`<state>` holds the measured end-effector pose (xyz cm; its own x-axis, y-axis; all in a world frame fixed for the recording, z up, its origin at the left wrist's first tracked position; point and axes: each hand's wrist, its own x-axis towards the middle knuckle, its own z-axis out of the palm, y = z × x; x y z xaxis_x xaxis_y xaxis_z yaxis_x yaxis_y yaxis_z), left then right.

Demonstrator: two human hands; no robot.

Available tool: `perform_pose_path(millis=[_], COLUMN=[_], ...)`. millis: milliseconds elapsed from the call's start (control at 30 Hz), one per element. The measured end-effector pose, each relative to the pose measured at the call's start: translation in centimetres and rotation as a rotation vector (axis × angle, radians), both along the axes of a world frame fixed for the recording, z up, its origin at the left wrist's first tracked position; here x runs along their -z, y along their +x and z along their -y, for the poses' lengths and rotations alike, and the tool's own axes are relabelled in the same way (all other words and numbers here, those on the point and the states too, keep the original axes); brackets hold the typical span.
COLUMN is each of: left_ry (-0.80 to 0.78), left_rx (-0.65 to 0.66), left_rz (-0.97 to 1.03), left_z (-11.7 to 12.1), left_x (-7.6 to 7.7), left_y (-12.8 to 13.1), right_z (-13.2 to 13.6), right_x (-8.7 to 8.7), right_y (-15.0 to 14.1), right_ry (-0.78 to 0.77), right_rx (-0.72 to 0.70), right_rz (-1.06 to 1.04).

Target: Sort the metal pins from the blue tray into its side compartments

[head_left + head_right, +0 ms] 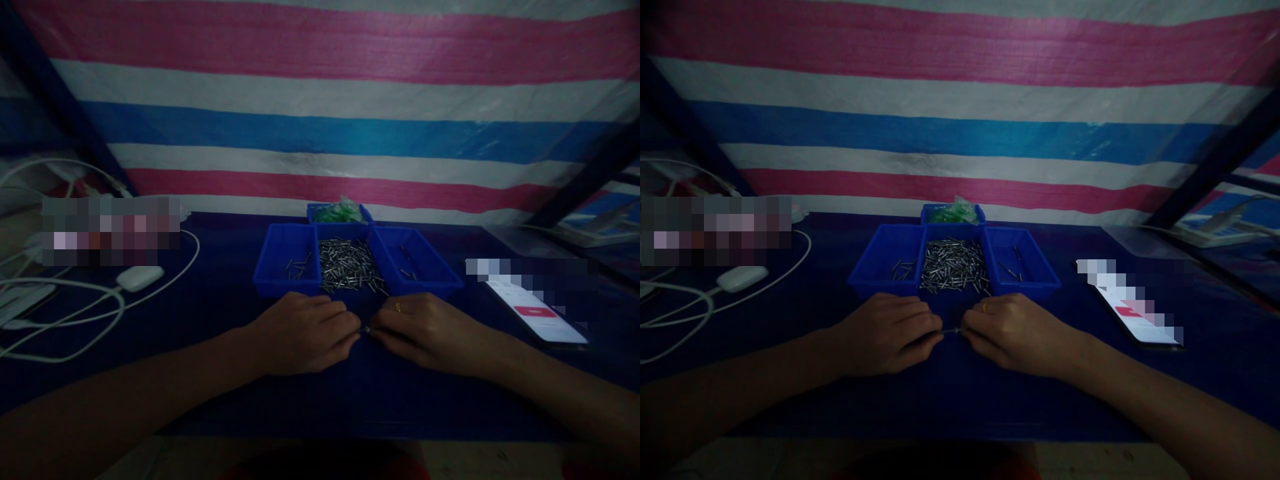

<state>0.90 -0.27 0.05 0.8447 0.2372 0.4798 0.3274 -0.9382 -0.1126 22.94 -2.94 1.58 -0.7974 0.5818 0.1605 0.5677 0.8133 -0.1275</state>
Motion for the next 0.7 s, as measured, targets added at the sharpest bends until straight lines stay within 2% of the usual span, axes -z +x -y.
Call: perform_pose_path(millis=[333,533,700], left_ry=[-0.028,-0.062,-0.086], left_rx=[0.145,0.233,0.292], left_rz=[-0.083,0.021,0.034], left_z=[-0.26,-0.27,-0.33], left_x=[0.03,-0.23,-0.38], left_y=[-0.09,-0.23,-0.27], right_z=[0.24,0.49,0.61], right_x=[0.04,-0.38,-0.64], right_y=[-0.28,-0.33,-0.43], right_ry=[-0.113,-0.214,-0.273], right_rx=[-0.049,-0.033,-0.021], right_rz=[-0.057,-0.098,-0.107])
